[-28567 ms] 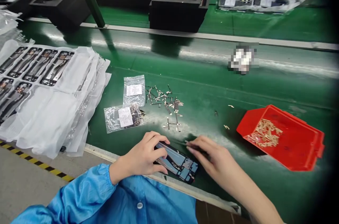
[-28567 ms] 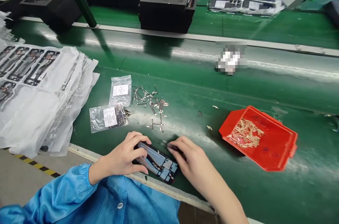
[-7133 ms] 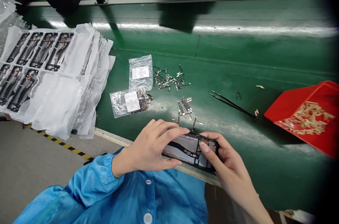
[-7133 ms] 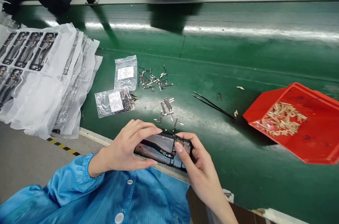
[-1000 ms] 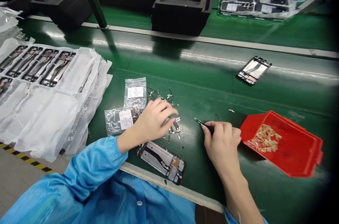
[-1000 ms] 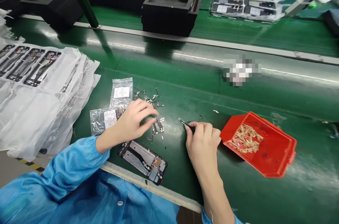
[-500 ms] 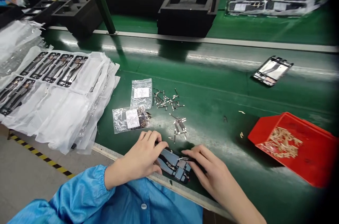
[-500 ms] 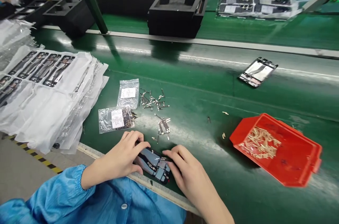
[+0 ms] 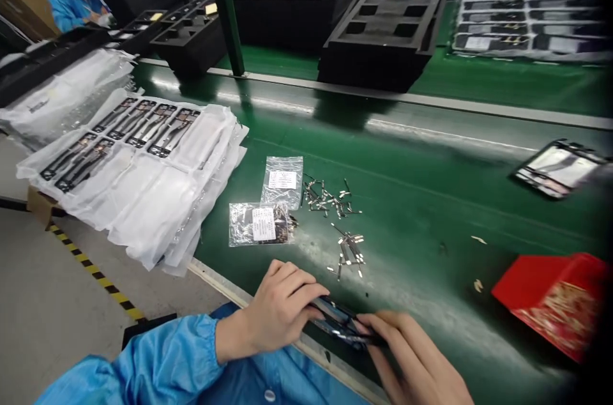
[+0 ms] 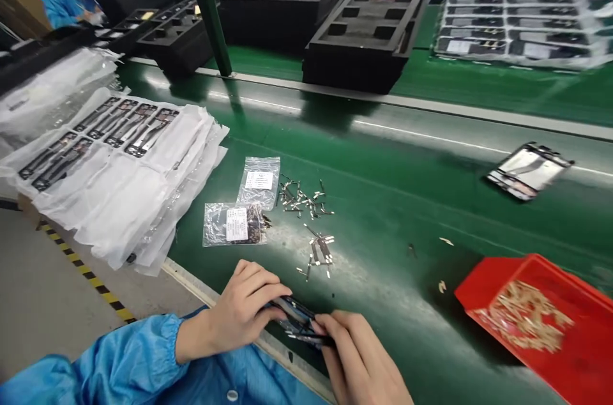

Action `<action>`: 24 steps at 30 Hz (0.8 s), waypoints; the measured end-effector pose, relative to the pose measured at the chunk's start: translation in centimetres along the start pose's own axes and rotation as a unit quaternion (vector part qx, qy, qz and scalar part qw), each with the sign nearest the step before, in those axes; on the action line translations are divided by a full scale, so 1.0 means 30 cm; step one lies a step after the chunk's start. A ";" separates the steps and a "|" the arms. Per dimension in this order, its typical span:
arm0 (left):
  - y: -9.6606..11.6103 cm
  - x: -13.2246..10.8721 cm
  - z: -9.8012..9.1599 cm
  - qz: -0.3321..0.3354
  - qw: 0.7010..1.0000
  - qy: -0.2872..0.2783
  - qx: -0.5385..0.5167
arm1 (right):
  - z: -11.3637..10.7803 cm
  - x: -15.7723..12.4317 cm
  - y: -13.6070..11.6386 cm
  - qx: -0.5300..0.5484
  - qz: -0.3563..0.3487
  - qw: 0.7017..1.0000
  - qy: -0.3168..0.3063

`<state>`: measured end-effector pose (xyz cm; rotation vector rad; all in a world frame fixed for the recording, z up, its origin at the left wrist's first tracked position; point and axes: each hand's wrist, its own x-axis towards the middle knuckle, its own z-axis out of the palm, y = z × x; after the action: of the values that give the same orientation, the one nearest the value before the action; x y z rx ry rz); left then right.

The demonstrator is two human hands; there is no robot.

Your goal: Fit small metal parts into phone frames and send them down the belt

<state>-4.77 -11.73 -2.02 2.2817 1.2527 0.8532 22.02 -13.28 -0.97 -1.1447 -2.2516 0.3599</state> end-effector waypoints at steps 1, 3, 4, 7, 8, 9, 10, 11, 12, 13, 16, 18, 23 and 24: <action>0.006 -0.001 0.003 0.001 1.000 0.016 -0.004 | -0.003 0.006 -0.016 0.000 0.011 1.000 -0.005; 0.017 0.002 0.005 0.012 0.999 0.040 -0.005 | -0.006 0.015 -0.041 -0.008 0.026 1.000 -0.005; 0.022 0.006 0.005 0.021 0.999 0.049 -0.005 | -0.007 0.020 -0.051 -0.013 0.030 0.999 -0.004; 0.029 0.020 0.006 0.044 0.997 0.071 0.003 | -0.017 0.038 -0.074 -0.017 0.023 0.999 -0.015; 0.028 0.025 0.006 0.048 0.996 0.075 0.004 | -0.025 0.046 -0.077 -0.005 0.018 1.000 -0.024; 0.026 0.028 0.007 0.050 0.996 0.077 0.006 | -0.034 0.053 -0.075 0.011 0.019 0.999 -0.033; 0.023 0.031 0.006 0.050 0.996 0.079 0.007 | -0.045 0.057 -0.066 0.026 0.025 0.999 -0.036; 0.019 0.034 0.004 0.050 0.996 0.080 0.006 | -0.056 0.057 -0.050 0.033 0.038 0.998 -0.033; 0.015 0.037 0.001 0.049 0.995 0.081 0.003 | -0.065 0.052 -0.027 0.024 0.057 0.998 -0.020; 0.011 0.039 -0.005 0.050 0.995 0.082 -0.001 | -0.071 0.042 0.003 -0.002 0.082 0.997 0.002; 0.006 0.045 -0.030 0.063 0.993 0.093 -0.025 | -0.072 -0.009 0.102 -0.143 0.133 0.979 0.063; 0.012 0.047 -0.047 0.072 0.991 0.110 -0.033 | -0.062 -0.042 0.135 -0.219 0.145 0.962 0.069; 0.036 0.037 -0.060 0.079 0.986 0.145 -0.032 | -0.050 -0.048 0.024 -0.170 0.065 0.979 0.093; 0.038 0.033 -0.058 0.079 0.986 0.144 -0.034 | -0.050 -0.040 -0.012 -0.148 0.032 0.983 0.103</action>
<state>-4.84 -11.38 0.27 2.2847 1.1451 1.3010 23.26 -14.48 -0.05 -1.3390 -2.1357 -0.0712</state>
